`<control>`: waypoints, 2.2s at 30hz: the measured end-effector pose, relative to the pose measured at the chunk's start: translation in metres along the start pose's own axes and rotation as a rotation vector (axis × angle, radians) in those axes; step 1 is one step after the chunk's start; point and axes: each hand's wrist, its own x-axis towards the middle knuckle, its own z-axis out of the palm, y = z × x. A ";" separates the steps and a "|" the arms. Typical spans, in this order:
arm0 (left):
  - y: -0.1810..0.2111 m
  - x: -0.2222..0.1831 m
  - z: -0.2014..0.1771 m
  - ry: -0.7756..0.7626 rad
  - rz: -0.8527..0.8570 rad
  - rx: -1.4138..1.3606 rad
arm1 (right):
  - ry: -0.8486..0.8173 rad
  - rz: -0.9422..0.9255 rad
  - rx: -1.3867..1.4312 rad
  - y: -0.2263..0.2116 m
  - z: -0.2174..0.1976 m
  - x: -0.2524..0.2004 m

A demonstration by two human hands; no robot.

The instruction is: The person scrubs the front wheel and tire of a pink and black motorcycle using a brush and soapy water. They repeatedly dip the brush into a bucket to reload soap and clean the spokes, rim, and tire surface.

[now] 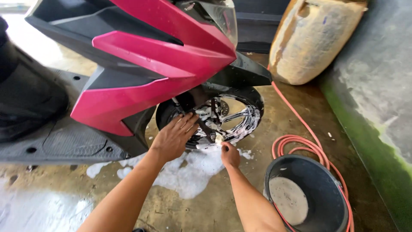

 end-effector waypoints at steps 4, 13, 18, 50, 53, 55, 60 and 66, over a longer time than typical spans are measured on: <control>0.008 -0.012 -0.016 0.021 -0.131 0.028 | 0.010 -0.041 0.050 0.004 0.001 -0.002; 0.059 -0.001 -0.016 0.275 -0.381 -0.042 | 0.041 -0.023 0.049 0.018 0.031 0.020; 0.062 -0.025 0.018 -0.012 -0.394 -0.368 | -0.038 -0.014 -0.059 0.003 0.000 0.005; -0.033 -0.038 0.103 0.267 -0.639 -0.904 | 0.053 0.091 0.163 -0.053 0.047 -0.051; -0.036 -0.044 0.104 0.262 -0.597 -0.885 | 0.047 0.080 0.246 -0.045 0.048 -0.044; -0.036 -0.045 0.103 0.254 -0.571 -0.851 | -0.075 0.053 0.379 -0.032 0.055 -0.034; -0.035 -0.045 0.094 0.163 -0.572 -0.776 | 0.099 0.127 0.047 -0.058 0.044 -0.048; -0.037 -0.045 0.084 0.154 -0.553 -0.780 | 0.008 0.113 0.171 -0.046 0.064 -0.034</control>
